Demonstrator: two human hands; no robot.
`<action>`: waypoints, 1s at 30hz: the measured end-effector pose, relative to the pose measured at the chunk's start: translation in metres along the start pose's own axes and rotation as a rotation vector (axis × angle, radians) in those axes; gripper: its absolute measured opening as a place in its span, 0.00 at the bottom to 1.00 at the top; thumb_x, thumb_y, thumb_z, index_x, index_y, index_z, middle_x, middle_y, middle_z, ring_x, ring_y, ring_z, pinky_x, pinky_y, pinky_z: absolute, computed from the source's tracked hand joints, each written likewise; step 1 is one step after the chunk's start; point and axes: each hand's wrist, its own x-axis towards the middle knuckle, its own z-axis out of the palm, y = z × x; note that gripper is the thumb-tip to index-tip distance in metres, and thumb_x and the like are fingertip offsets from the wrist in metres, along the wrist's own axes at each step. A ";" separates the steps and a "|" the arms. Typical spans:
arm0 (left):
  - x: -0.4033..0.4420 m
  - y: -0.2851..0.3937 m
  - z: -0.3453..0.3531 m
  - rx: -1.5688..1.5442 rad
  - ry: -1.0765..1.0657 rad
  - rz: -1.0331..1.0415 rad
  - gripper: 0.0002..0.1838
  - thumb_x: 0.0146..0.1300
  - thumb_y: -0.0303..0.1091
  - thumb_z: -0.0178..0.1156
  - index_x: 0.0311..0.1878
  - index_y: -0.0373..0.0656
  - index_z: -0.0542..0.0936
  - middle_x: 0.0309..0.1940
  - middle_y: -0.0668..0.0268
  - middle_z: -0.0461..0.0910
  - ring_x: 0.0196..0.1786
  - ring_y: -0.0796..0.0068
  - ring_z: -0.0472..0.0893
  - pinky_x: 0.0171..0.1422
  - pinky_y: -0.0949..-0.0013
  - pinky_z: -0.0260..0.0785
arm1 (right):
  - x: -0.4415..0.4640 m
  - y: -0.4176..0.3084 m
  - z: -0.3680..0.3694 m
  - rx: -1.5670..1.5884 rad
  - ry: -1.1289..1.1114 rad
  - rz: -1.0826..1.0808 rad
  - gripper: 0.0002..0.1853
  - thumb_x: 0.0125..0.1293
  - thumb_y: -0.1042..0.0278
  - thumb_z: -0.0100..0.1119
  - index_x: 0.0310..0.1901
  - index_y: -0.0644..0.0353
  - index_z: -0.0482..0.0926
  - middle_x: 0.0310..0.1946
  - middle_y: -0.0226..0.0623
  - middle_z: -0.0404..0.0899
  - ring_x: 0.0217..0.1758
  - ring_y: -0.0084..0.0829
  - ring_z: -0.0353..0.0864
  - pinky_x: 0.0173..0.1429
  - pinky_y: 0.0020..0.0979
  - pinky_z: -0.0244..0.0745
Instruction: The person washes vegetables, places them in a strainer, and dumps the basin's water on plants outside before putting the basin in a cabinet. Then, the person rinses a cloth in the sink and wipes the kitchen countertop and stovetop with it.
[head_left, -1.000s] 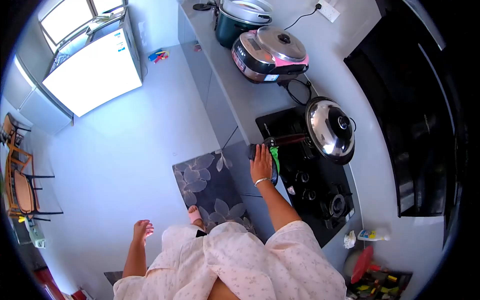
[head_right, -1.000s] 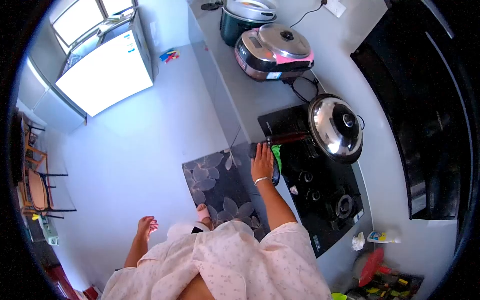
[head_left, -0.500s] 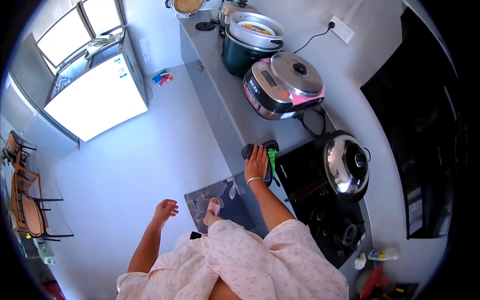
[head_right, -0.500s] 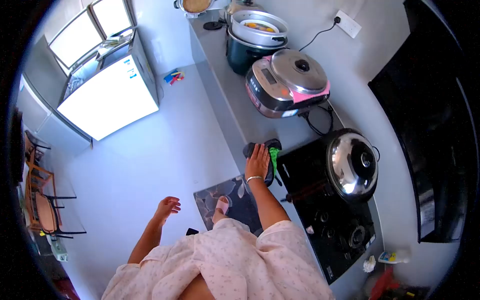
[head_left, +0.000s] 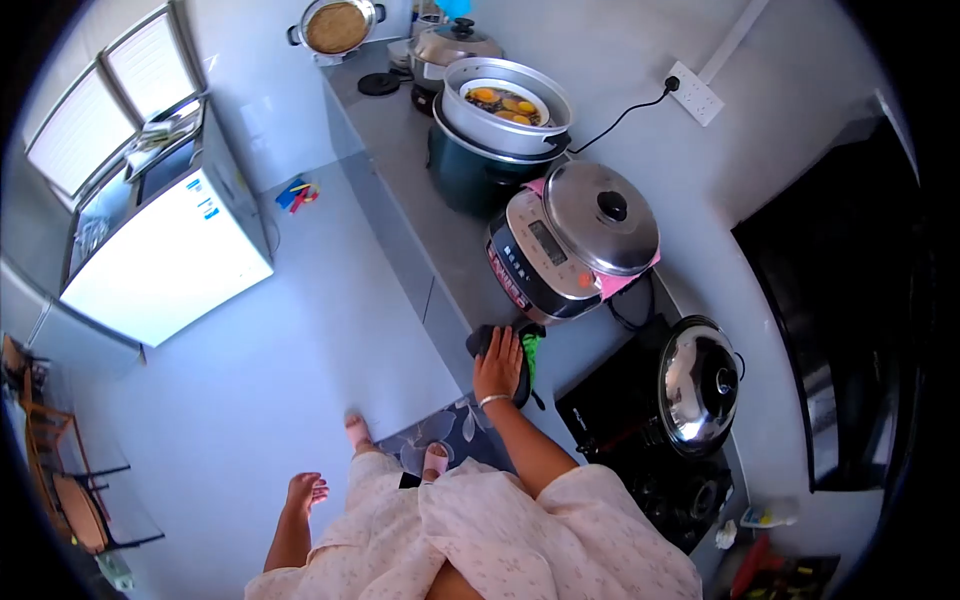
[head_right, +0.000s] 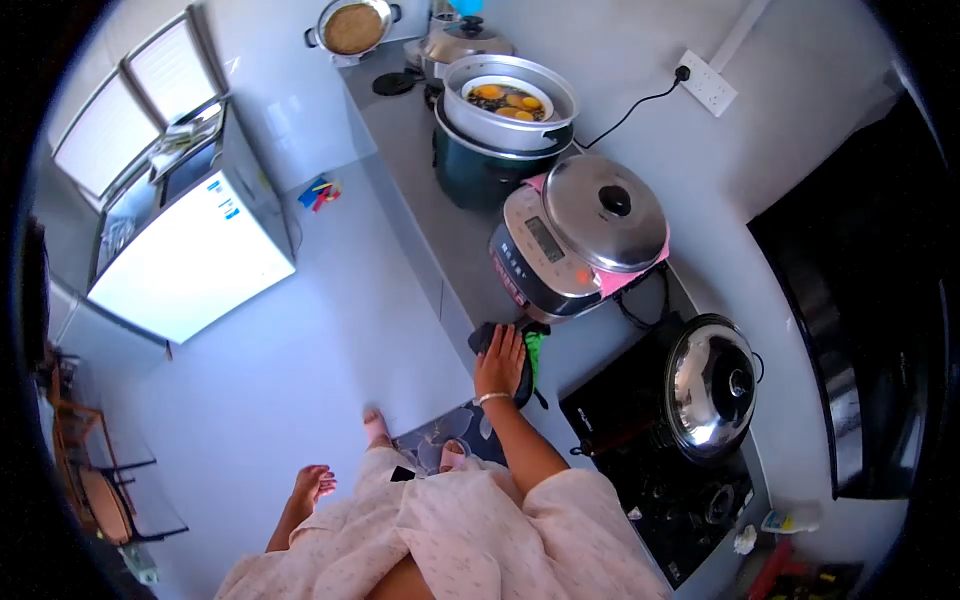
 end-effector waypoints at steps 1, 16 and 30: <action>0.013 0.010 -0.004 0.009 -0.005 -0.014 0.14 0.63 0.34 0.54 0.49 0.37 0.73 0.36 0.55 0.79 0.31 0.64 0.81 0.32 0.64 0.76 | 0.001 0.001 0.000 0.006 -0.009 -0.003 0.38 0.61 0.58 0.56 0.70 0.59 0.52 0.71 0.45 0.49 0.74 0.46 0.48 0.74 0.43 0.44; 0.130 0.326 0.013 0.154 -0.251 0.303 0.14 0.64 0.34 0.54 0.49 0.36 0.74 0.37 0.58 0.80 0.35 0.67 0.81 0.38 0.66 0.76 | 0.044 -0.035 0.006 -0.129 -0.136 0.112 0.38 0.62 0.57 0.54 0.70 0.61 0.50 0.71 0.48 0.47 0.73 0.49 0.49 0.74 0.46 0.46; 0.118 0.501 0.175 0.354 -0.620 0.552 0.11 0.66 0.32 0.52 0.47 0.38 0.76 0.36 0.62 0.80 0.36 0.72 0.80 0.41 0.71 0.73 | 0.184 -0.112 0.034 -0.046 -0.164 -0.123 0.37 0.63 0.56 0.53 0.70 0.61 0.51 0.71 0.47 0.48 0.74 0.46 0.47 0.75 0.43 0.43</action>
